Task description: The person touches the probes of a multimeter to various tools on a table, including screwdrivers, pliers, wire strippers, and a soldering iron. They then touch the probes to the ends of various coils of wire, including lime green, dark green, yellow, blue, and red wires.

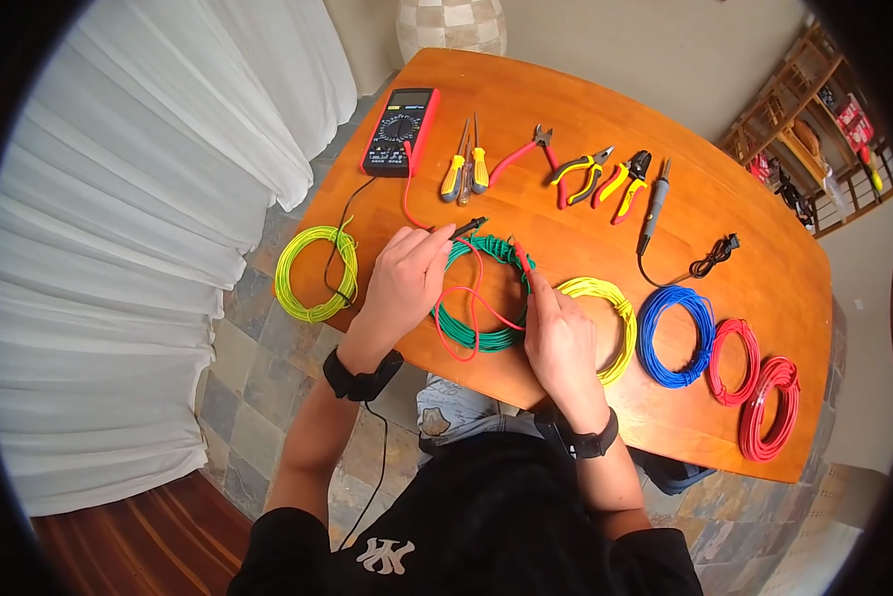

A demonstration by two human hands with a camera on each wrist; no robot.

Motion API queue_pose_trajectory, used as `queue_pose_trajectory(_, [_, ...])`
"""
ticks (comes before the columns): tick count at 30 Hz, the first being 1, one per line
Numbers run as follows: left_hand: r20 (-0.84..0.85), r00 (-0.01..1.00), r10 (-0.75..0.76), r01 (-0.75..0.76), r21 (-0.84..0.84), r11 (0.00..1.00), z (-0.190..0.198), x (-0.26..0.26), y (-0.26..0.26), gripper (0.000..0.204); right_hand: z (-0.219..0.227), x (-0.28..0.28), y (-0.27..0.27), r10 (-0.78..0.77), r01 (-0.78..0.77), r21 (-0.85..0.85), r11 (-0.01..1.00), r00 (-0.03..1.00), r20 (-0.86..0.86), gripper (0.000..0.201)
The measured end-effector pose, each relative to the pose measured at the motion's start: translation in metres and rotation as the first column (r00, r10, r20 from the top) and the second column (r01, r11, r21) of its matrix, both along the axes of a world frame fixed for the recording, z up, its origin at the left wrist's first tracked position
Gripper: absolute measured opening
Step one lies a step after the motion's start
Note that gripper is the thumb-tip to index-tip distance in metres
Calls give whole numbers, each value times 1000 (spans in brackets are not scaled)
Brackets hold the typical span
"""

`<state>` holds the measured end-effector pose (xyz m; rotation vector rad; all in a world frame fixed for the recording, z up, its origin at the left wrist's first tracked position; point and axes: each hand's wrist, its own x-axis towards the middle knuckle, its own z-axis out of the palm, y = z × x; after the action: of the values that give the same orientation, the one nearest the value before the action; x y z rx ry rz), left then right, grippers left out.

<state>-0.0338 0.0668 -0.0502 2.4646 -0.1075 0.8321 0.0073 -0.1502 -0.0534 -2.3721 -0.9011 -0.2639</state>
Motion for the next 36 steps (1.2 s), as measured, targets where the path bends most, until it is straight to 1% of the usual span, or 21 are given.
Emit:
queue_pose_trajectory(6, [-27, 1000, -8, 8, 20, 1000, -4, 2, 1, 21, 3, 0, -2, -2, 1, -42, 999, 1000, -21, 33])
queue_pose_trajectory(8, [-25, 1000, -13, 14, 12, 1000, -1, 1, 1, 21, 7, -1, -6, 16, -12, 156, 988, 999, -30, 34])
queue_pose_trajectory(9, [-16, 1000, 3, -3, -11, 1000, 5, -1, 0, 21, 9, -1, -12, 4, 2, 154, 988, 999, -33, 34])
queue_pose_trajectory(10, [-8, 1000, 17, -18, -35, 999, 10, -4, -2, 21, 12, 0, -21, -18, 18, 284, 959, 1000, -3, 35])
queue_pose_trajectory(11, [-12, 1000, 1, -1, -39, 999, 16, -6, -4, 21, 17, -1, -30, -45, 31, 409, 912, 999, 25, 36])
queue_pose_trajectory(12, [12, 1000, 23, -22, -96, 995, 22, -10, -7, 21, 35, -7, -41, -102, 130, 485, 865, 991, -83, 36])
queue_pose_trajectory(13, [34, 998, 50, -44, -154, 987, 27, -14, -10, 22, 37, -4, -55, -129, 173, 591, 788, 985, -116, 35])
queue_pose_trajectory(14, [11, 997, 78, -75, -192, 978, 29, -18, -13, 22, 44, -2, -69, -209, 242, 671, 701, 969, -131, 35])
queue_pose_trajectory(15, [4, 998, 69, -67, -198, 978, 33, -21, -19, 22, 55, 1, -86, -213, 342, 751, 566, 940, -267, 36])
queue_pose_trajectory(16, [18, 997, 79, -72, -247, 966, 37, -26, -25, 22, 62, 7, -102, -313, 405, 780, 477, 907, -280, 35])
queue_pose_trajectory(17, [28, 995, 93, -81, -297, 951, 40, -31, -31, 23, 63, 17, -118, -377, 358, 851, 384, 902, -210, 34])
queue_pose_trajectory(18, [46, 996, 77, -62, -269, 961, 41, -35, -37, 23, 67, 20, -132, -454, 359, 878, 316, 870, -192, 31])
queue_pose_trajectory(21, [56, 998, 13, 1, -241, 970, 33, -50, -58, 23, 65, 17, -166, -573, 366, 884, 292, 807, -144, 26])
queue_pose_trajectory(22, [-17, 1000, 21, -25, -244, 969, 32, -55, -68, 23, 58, 13, -177, -534, 335, 869, 365, 840, -99, 24])
queue_pose_trajectory(23, [-22, 999, 33, -37, -248, 968, 29, -58, -75, 23, 52, 4, -182, -525, 335, 866, 372, 845, -101, 24])
queue_pose_trajectory(24, [-33, 999, 7, -15, -247, 969, 23, -61, -81, 23, 48, -5, -184, -360, 384, 774, 503, 908, -216, 23])
queue_pose_trajectory(25, [-45, 999, -19, 7, -247, 969, 16, -63, -87, 23, 44, -10, -183, -196, 390, 668, 633, 916, -349, 23])
queue_pose_trajectory(27, [-52, 999, -14, 2, -224, 975, -2, -66, -95, 23, 30, -16, -162, -176, 373, 496, 784, 900, -399, 21])
queue_pose_trajectory(29, [-9, 999, -32, 30, -197, 980, -13, -66, -104, 23, 29, -14, -141, -167, 169, 183, 968, 986, -26, 20])
queue_pose_trajectory(31, [-18, 1000, -19, 15, -207, 978, -15, -65, -106, 23, 25, -16, -125, -126, 134, 120, 984, 989, -72, 20])
queue_pose_trajectory(36, [-42, 998, 36, -44, -205, 978, -15, -73, -103, 25, 10, -14, -106, 4, -1, 117, 993, 1000, -20, 18])
